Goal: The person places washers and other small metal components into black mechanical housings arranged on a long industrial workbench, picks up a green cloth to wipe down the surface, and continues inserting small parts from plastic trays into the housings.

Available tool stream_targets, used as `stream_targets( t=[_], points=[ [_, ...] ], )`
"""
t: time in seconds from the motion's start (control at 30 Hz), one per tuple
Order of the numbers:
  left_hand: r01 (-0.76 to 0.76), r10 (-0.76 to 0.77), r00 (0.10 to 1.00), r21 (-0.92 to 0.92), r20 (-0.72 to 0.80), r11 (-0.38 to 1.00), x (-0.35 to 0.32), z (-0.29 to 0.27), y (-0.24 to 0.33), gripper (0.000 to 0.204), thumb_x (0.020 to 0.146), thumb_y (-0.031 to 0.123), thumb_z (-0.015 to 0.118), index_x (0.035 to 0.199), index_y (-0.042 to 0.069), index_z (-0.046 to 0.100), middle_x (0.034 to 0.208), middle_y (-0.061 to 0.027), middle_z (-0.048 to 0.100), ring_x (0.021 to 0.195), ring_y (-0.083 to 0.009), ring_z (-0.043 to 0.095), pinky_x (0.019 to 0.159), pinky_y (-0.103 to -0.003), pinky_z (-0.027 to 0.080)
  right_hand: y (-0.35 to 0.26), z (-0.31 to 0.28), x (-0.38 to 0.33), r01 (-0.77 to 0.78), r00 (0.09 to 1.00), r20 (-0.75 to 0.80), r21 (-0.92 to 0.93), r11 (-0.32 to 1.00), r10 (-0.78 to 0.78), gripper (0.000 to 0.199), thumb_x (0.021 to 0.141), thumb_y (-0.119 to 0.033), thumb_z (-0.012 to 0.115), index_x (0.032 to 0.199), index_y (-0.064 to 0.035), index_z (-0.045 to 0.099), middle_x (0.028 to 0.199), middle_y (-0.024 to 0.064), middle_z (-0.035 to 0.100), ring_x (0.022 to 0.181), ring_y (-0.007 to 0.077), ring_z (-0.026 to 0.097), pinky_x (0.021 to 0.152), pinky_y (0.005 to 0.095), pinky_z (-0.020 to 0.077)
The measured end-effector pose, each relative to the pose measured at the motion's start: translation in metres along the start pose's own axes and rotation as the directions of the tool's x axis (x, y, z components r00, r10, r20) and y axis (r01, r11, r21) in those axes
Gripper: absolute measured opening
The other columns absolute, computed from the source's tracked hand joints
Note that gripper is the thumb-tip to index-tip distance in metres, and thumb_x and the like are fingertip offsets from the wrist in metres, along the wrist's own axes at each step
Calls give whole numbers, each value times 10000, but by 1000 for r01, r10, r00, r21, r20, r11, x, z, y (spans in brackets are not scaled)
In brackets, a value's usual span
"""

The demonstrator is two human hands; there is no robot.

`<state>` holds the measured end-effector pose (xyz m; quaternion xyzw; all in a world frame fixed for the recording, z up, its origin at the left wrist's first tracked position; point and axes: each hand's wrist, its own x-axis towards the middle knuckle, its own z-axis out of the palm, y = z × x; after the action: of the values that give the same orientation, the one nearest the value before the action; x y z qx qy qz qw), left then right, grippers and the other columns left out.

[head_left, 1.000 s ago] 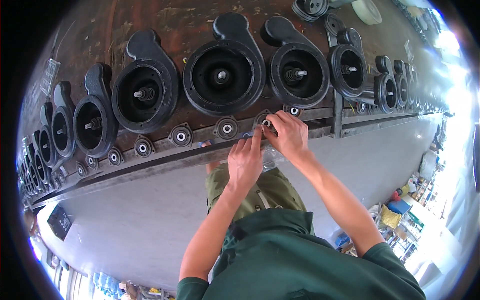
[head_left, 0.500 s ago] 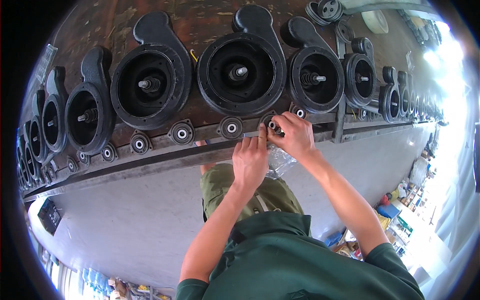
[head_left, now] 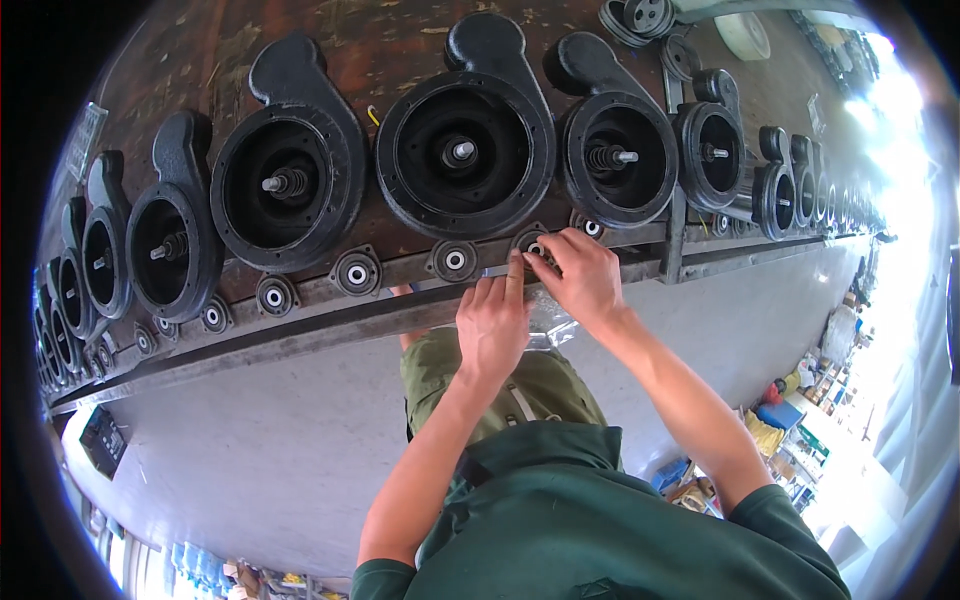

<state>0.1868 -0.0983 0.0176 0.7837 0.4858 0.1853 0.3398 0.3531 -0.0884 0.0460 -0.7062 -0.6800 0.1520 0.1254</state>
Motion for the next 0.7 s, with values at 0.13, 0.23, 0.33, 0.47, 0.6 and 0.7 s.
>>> stream_targets(
  t=[0.13,0.23,0.33,0.47,0.6,0.7],
  points=[
    [-30,13,994,-156,-107,987,-4,-7,-6,311,761,92,788,1061,54,717,843,-78,639,802,-283,639,719,-383,520,-6,-24,-11,-194,974,-36,363,911,222,251,868,-180,779,1064,-34,720,919,88,722,715,268,687,669,352,552],
    [135,-149,988,-278,-29,951,3,-19,3,104,818,54,764,912,46,721,850,-102,679,736,-289,670,676,-376,538,-6,-39,-14,-24,999,-35,265,964,34,273,845,-192,767,1075,-53,717,918,89,720,764,319,701,677,438,536],
    [224,-235,972,-335,7,915,24,-21,12,126,847,98,764,933,21,713,821,-137,698,705,-286,683,668,-367,534,4,-33,-23,-185,982,99,274,944,164,248,831,-213,765,1019,-53,737,895,137,730,808,368,705,701,478,529],
    [326,-329,944,-225,28,918,49,-13,14,161,849,157,745,894,28,659,868,-157,688,829,-378,672,732,-471,510,6,-27,-1,-511,859,176,222,830,481,246,836,-293,784,933,-68,757,844,167,731,816,364,714,709,455,549],
    [375,-370,927,-112,56,920,52,1,11,205,830,166,769,914,21,652,860,-167,693,830,-399,673,734,-493,504,8,-26,10,-550,824,238,112,828,515,265,813,-339,801,917,-98,767,836,124,751,830,331,733,728,441,571],
    [403,-399,914,-56,70,914,56,-1,17,217,806,166,793,888,22,653,816,-173,690,814,-415,672,736,-498,502,11,-16,10,-543,821,260,83,835,508,270,800,-318,821,925,-91,746,850,115,750,863,337,727,739,450,570]
  ],
)
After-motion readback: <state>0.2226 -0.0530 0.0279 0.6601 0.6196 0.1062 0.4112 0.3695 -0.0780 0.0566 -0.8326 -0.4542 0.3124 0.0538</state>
